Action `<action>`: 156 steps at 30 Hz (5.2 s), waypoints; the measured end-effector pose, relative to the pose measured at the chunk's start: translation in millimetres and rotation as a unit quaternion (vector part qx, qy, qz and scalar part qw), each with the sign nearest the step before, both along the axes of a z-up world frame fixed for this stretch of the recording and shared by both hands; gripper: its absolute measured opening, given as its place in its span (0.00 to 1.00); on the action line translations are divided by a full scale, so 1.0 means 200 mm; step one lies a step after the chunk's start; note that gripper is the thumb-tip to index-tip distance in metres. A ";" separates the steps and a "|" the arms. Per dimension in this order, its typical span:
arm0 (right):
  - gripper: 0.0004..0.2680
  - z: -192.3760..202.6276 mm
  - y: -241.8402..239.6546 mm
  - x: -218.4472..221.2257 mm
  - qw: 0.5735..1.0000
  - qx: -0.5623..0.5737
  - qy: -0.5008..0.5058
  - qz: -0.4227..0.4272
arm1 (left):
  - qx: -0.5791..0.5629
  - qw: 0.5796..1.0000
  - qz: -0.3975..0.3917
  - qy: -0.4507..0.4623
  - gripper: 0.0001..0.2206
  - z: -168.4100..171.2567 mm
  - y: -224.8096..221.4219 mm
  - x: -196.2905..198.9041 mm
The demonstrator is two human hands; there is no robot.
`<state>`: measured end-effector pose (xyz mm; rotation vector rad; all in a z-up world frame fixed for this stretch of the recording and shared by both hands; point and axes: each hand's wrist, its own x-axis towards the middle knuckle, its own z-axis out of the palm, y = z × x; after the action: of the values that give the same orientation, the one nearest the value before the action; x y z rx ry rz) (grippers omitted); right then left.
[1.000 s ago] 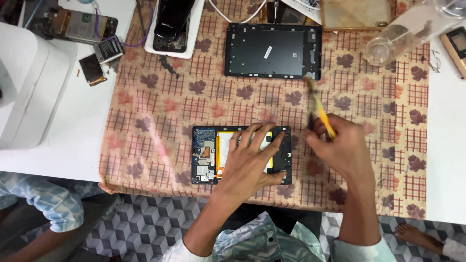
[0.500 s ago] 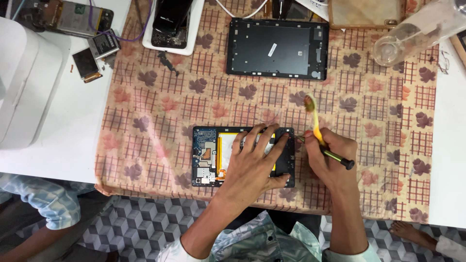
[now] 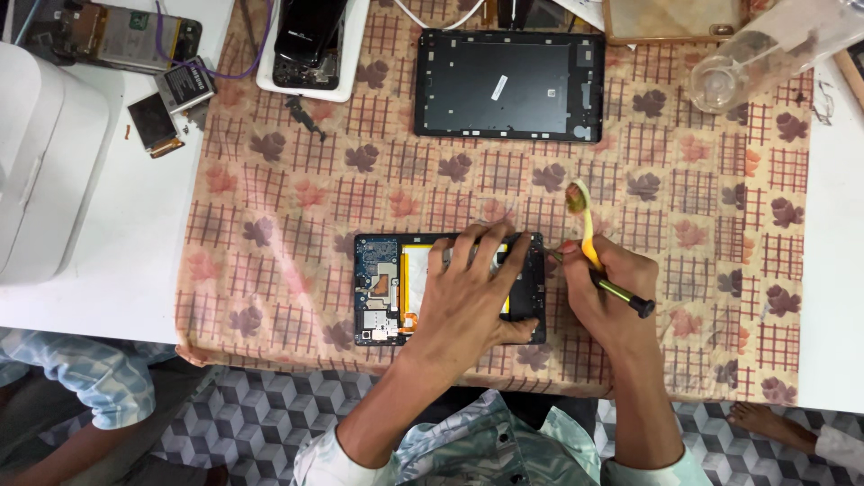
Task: The person cleans a small black component with a toothbrush, then uses a screwdriver to remove screws from a disassembled tablet. The person continues to unscrew and remove parts from the tablet chassis.
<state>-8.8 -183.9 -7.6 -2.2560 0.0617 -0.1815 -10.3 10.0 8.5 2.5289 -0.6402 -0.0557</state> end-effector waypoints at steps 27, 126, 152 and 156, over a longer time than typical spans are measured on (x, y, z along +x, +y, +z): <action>0.05 -0.01 0.01 0.02 0.997 -0.061 0.034 0.019 | 0.068 0.998 -0.012 0.001 0.42 0.03 -0.02 0.00; 0.03 -0.04 -0.02 -0.20 0.997 0.072 -0.037 0.013 | -0.179 0.972 0.062 0.142 0.30 -0.04 -0.04 0.14; 0.10 -0.02 -0.04 -0.21 0.992 0.101 0.063 0.040 | -0.065 0.975 -0.100 0.185 0.41 0.05 0.12 -0.05; 0.09 -0.04 -0.06 -0.28 0.992 0.061 0.018 0.113 | -0.058 0.978 -0.096 0.177 0.43 0.05 0.11 -0.04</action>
<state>-64.9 -195.8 -15.2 -2.1255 -0.1606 -0.0153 -19.1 32.5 19.3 2.2579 -0.7142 -0.5113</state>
